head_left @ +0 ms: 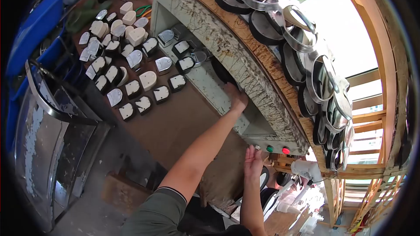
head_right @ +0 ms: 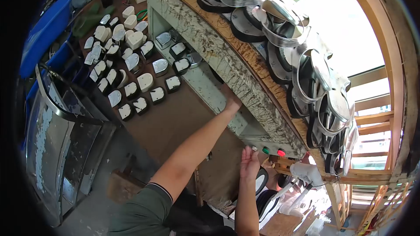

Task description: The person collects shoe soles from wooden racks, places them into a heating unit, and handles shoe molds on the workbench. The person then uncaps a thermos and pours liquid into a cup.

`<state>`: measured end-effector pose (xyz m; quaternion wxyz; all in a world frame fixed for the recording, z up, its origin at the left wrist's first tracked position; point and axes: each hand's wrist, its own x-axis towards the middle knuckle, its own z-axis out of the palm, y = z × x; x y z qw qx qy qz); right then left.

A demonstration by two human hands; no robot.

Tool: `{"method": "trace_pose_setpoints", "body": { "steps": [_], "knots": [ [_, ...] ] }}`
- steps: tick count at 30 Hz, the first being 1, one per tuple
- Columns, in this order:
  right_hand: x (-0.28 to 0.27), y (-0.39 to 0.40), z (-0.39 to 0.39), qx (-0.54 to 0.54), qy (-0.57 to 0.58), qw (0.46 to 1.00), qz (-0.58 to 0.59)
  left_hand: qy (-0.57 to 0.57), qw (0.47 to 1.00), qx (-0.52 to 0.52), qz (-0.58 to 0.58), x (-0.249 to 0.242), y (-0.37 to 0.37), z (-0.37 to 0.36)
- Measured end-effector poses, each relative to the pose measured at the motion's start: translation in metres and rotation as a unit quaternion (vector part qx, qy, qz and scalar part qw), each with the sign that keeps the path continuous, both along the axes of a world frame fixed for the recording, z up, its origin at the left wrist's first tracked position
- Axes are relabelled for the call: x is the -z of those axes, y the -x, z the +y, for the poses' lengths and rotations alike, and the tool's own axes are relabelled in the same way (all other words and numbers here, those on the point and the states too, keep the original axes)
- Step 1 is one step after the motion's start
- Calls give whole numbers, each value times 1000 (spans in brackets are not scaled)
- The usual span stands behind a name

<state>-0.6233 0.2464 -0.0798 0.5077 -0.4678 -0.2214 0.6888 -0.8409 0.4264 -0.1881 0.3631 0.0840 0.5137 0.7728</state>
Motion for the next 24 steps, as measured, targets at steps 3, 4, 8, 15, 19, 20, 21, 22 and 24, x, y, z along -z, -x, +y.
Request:
{"method": "trace_pose_setpoints", "body": {
  "steps": [3,4,8,15,19,20,21,22,24],
  "knots": [
    [-2,-1,1,-10,20,999,30,-13,998,-38,-58,8,-9,14],
    [-4,-1,0,-14,27,999,36,-8,997,-49,-63,9,-12,16],
    [-11,14,0,-10,24,1000,0,-3,999,41,26,-23,0,-32],
    [-5,9,3,-21,42,994,98,53,975,181,119,-68,20,-70],
    [-4,11,6,-19,47,998,46,181,900,235,320,-97,17,-156],
    [-2,9,7,-18,51,997,51,170,868,198,422,-85,10,-185],
    [-1,9,9,-21,56,997,58,166,883,197,392,-102,11,-222],
    [1,5,6,-32,64,995,67,167,897,191,361,-122,10,-263],
    [7,3,-3,-63,86,994,8,195,908,82,361,-114,-1,-334]
  ]
}}
